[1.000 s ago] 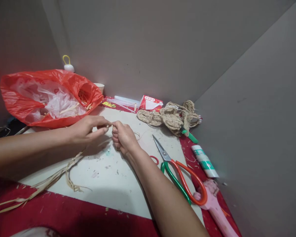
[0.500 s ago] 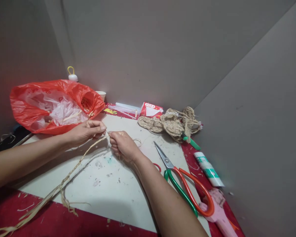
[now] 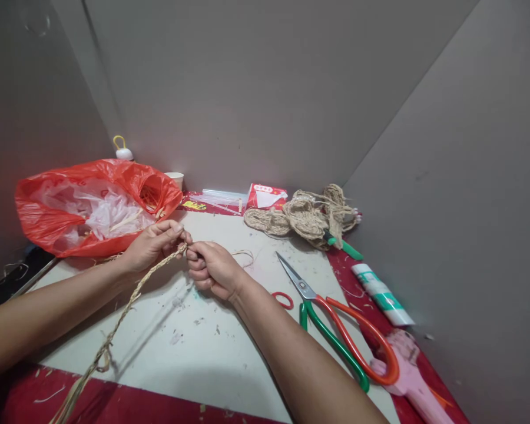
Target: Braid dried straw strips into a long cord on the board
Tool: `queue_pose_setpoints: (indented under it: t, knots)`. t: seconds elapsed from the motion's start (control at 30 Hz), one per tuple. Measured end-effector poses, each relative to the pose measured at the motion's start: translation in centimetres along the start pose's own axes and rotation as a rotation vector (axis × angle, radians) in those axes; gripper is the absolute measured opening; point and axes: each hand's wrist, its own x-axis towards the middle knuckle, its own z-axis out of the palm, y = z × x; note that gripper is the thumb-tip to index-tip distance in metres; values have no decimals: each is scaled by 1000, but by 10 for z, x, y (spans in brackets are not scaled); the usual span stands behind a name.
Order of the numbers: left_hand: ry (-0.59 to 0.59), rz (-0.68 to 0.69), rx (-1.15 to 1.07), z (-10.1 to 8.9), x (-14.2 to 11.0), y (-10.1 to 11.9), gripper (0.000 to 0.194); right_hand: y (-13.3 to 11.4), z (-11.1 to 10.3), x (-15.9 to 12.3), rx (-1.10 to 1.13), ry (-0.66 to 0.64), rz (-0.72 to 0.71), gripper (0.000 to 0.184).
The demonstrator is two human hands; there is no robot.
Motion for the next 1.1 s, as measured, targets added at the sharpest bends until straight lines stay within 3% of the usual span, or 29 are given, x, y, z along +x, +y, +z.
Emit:
queue_pose_setpoints:
  t: [0.23, 0.4, 0.53, 0.7, 0.8, 1.1]
  knots:
    - [-26, 24, 125, -7, 1, 11, 29, -7, 2, -7, -74, -16, 22, 18]
    - [-200, -58, 260, -13, -5, 21, 27, -5, 2, -7, -142, -2, 46, 16]
    - [-262, -40, 389, -10, -11, 31, 29, -6, 5, -9, -148, -37, 60, 17]
    - [-253, 29, 446, -9, -13, 35, 30, -5, 14, -14, -144, -77, 6, 25]
    - [-225, 44, 448, -10, -12, 33, 29, -3, 20, -14, -160, -8, -55, 31]
    - [-205, -40, 236, -8, -15, 29, 25, -2, 22, -11, -317, 136, -174, 24]
